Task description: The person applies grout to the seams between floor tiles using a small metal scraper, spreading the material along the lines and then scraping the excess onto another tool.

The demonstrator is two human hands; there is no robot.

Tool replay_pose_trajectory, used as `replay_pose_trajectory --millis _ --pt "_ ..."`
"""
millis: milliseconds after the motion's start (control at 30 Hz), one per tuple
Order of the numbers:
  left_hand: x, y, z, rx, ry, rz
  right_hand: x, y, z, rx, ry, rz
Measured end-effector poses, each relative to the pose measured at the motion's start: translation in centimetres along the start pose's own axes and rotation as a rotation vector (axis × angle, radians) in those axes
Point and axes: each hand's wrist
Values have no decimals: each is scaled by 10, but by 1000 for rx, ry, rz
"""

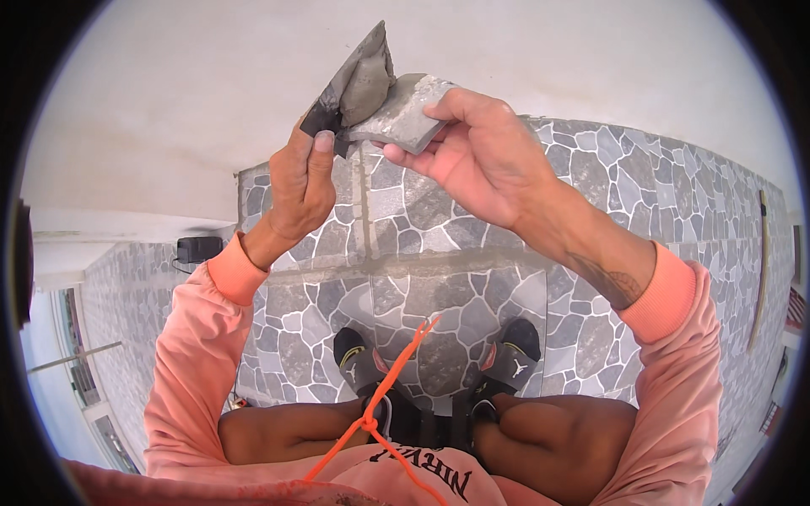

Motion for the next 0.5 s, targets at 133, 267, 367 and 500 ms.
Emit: replay_pose_trajectory --millis 133,267,367,500 --pt "-3 -8 -4 -36 129 69 2 1 -1 -1 20 -6" --pt "1 -10 -8 -123 181 60 3 -1 -5 -47 44 -13" --pt "1 -6 -6 -138 182 111 1 -6 -9 -35 65 -22" --pt "-4 3 0 -104 230 122 -9 -9 -12 -42 35 -20"
Point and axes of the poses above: each hand's wrist, its own z-axis towards the middle knuckle, its own y-axis out of the palm, x = y × z, and after that the axes turned 4 degrees about -x, right-handed
